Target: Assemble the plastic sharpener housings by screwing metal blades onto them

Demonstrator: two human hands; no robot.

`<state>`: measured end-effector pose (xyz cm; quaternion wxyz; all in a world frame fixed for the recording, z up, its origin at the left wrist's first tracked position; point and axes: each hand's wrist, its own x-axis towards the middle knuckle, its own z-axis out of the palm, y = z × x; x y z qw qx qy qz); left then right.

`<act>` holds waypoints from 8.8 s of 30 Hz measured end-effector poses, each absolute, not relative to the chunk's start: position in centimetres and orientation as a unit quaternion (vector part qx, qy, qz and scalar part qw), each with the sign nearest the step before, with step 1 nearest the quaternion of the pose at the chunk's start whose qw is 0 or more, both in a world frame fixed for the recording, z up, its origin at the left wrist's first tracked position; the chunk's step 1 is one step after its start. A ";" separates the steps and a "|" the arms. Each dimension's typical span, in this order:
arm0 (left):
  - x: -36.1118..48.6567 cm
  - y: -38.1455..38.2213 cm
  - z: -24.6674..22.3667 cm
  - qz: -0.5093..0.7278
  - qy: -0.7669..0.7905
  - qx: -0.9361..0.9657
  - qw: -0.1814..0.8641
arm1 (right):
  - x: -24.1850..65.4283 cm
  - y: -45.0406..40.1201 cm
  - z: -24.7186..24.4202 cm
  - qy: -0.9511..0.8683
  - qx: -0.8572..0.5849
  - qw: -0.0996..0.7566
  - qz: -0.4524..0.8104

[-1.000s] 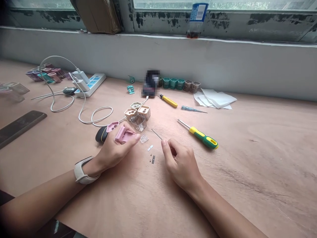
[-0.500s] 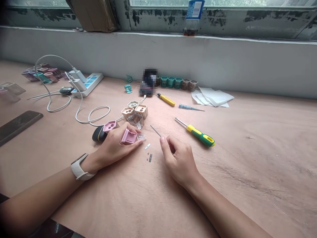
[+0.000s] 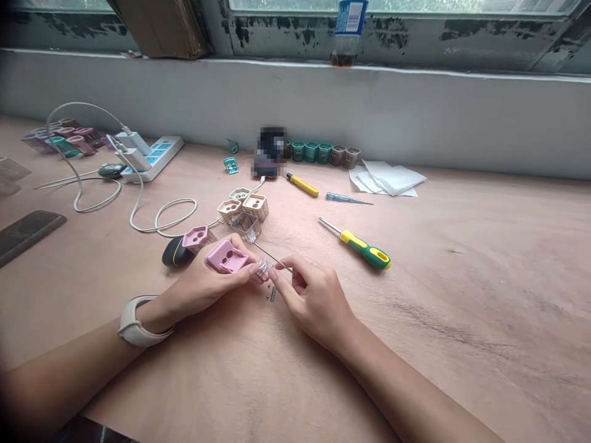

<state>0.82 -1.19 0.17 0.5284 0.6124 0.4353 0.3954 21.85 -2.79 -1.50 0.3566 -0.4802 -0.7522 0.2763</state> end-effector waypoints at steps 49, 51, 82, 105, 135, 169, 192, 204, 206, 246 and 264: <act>3.7 -4.6 -0.1 0.370 0.174 0.908 0.087 | 22.8 -2.0 -2.0 -0.605 -0.519 0.505 0.331; 5.0 -4.1 0.1 0.412 0.258 0.863 0.138 | 22.7 -1.9 -2.0 -0.579 -0.511 0.524 0.359; 4.9 -0.4 -1.6 0.409 0.445 0.756 0.252 | 22.9 -1.9 -2.9 -0.564 -0.558 0.498 0.349; 1.9 2.2 -0.4 0.264 0.309 0.860 0.309 | 23.1 -1.2 -2.3 -0.529 -0.506 0.612 0.299; 2.4 2.7 -1.1 0.322 0.324 0.853 0.254 | 23.0 -3.2 -1.6 -0.660 -0.417 0.536 0.322; 2.1 2.7 -1.0 0.300 0.317 0.862 0.259 | 23.3 -3.2 -2.2 -0.658 -0.432 0.539 0.300; 2.0 2.2 -0.3 0.221 0.286 0.898 0.253 | 23.1 -3.1 -2.2 -0.641 -0.431 0.547 0.321; 2.1 2.2 -0.4 0.234 0.297 0.890 0.255 | 23.3 -2.7 -2.8 -0.600 -0.435 0.568 0.359; 2.1 2.2 -0.3 0.239 0.302 0.885 0.261 | 23.3 -2.7 -2.8 -0.604 -0.429 0.560 0.370; 2.1 2.2 -0.4 0.258 0.316 0.874 0.264 | 22.8 -1.6 -1.3 -0.464 -0.467 0.669 0.345; 2.0 2.2 -0.7 0.263 0.316 0.874 0.258 | 22.7 -2.3 -2.2 -0.559 -0.456 0.633 0.281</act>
